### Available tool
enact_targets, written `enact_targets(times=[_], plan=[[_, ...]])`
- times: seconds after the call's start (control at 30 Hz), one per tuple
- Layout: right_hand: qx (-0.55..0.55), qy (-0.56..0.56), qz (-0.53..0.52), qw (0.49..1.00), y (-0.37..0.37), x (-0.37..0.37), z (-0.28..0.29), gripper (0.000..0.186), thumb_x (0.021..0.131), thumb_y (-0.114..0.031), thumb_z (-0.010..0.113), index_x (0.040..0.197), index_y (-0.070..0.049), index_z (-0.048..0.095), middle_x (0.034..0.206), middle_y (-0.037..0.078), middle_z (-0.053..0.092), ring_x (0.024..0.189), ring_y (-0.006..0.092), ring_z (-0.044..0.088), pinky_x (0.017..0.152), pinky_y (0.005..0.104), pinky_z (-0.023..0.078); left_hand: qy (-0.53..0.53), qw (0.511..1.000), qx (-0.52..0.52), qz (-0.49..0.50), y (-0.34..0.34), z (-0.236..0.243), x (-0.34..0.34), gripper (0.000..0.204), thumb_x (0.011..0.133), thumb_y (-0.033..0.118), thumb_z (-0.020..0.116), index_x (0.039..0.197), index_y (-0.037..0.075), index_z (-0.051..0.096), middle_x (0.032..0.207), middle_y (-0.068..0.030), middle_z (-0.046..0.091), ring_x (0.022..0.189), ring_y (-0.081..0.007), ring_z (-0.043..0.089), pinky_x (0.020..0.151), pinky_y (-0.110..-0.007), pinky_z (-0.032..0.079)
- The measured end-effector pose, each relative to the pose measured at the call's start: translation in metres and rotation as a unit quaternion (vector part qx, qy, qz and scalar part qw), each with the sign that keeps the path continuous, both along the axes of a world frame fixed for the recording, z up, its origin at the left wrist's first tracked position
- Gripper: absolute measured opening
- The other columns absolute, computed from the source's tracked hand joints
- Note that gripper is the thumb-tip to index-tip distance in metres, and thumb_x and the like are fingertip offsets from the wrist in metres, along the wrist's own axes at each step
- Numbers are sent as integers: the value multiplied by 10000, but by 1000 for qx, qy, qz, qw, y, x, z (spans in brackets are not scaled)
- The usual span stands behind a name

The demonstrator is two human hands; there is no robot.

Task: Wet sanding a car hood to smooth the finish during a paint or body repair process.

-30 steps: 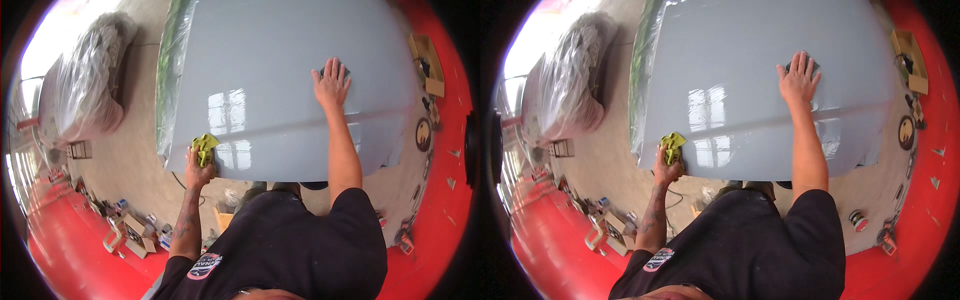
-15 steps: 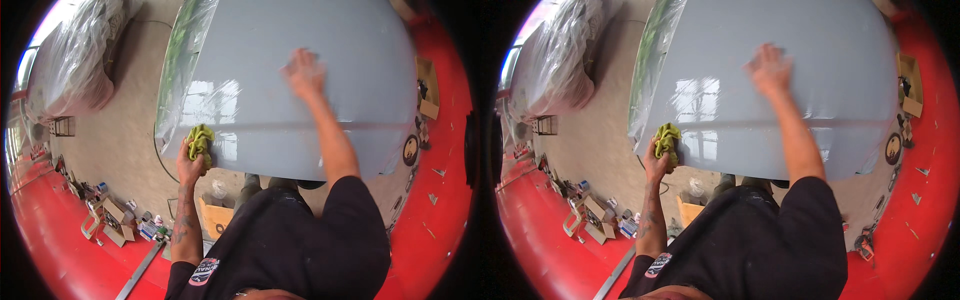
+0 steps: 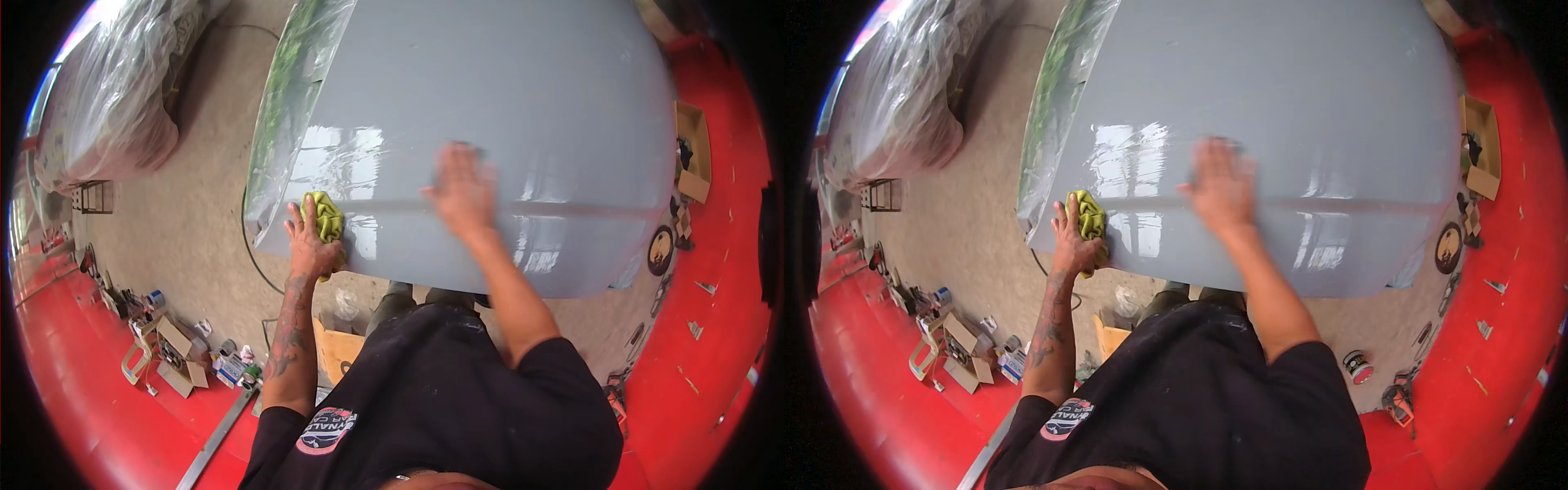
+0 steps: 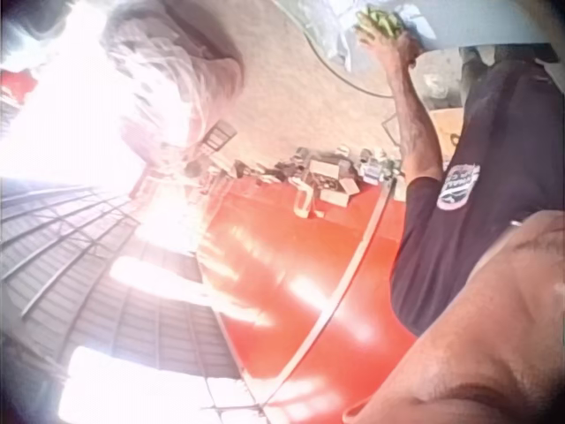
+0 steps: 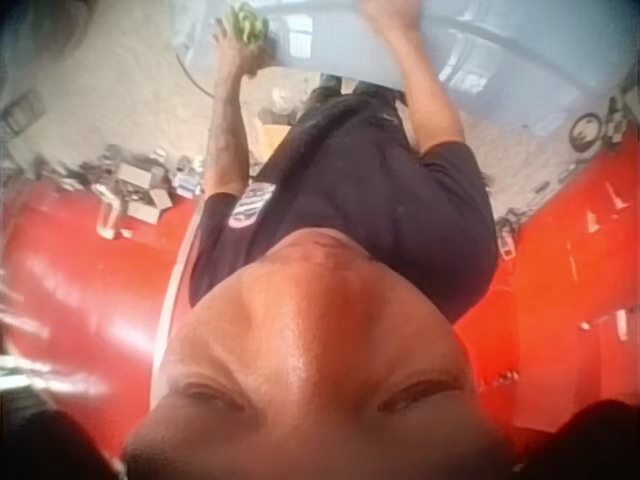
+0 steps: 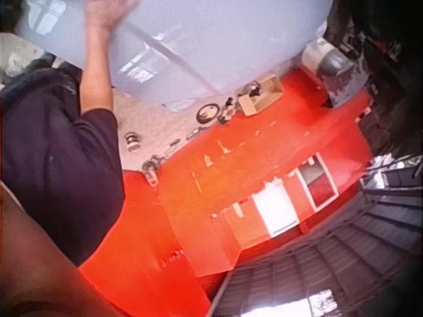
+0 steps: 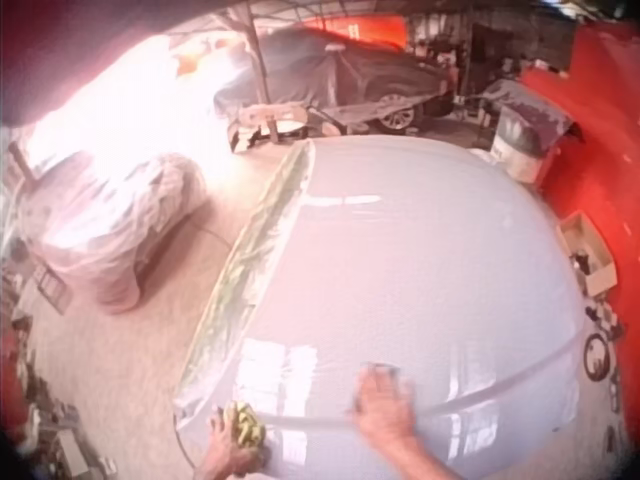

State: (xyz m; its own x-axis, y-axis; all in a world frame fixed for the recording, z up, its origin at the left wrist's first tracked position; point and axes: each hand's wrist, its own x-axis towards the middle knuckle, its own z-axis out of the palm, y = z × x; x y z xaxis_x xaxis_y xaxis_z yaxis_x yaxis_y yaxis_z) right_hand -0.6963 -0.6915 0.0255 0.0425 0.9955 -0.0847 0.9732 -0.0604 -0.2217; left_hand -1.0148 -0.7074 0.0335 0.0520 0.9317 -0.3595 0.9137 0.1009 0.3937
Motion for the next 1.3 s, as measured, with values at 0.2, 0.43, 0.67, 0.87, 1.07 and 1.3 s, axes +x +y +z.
enact_targets(times=[0.2,0.43,0.67,0.87,1.07,1.3], plan=[[-7,-142,-164,976,-25,70,-18,824,930,-558,507,1551,-104,211,1616,121,205,1494,314,169,1155,612,127,-14,1000,-4,-12,3,8,4,1106,627,200,717,1563,95,137,1530,-386,150,1472,-468,69,1190,-563,57],[3,26,245,969,66,-181,-10,702,971,-492,440,1533,-105,276,1619,43,203,1489,260,169,1169,590,141,-65,998,-8,-5,7,7,5,1094,646,202,689,1540,-17,96,1561,-332,150,1494,-408,25,1202,-526,31],[55,-61,56,995,63,-4,-8,792,918,-620,473,1520,-135,299,1580,73,288,1453,241,273,1141,612,184,-39,999,-22,-15,-2,8,-3,1108,631,222,697,1542,-4,108,1547,-364,124,1481,-446,48,1195,-550,58],[85,-153,-155,972,80,53,-33,765,940,-560,483,1496,-59,323,1564,132,310,1436,333,286,1128,632,181,-9,999,-31,-12,4,14,9,1128,620,205,705,1550,17,94,1541,-376,120,1482,-448,34,1186,-571,48],[75,23,224,971,64,-183,-22,771,930,-548,495,1503,-66,314,1591,116,264,1477,293,224,1167,586,164,-28,999,-27,-28,7,5,6,1104,642,226,711,1546,14,114,1545,-364,135,1482,-447,45,1186,-572,46],[71,-58,70,993,159,18,-9,716,959,-559,421,1515,-123,305,1577,63,310,1453,212,278,1149,589,175,-24,1000,-12,-15,4,17,4,1112,635,198,729,1547,18,117,1537,-374,138,1471,-472,65,1180,-587,55]])
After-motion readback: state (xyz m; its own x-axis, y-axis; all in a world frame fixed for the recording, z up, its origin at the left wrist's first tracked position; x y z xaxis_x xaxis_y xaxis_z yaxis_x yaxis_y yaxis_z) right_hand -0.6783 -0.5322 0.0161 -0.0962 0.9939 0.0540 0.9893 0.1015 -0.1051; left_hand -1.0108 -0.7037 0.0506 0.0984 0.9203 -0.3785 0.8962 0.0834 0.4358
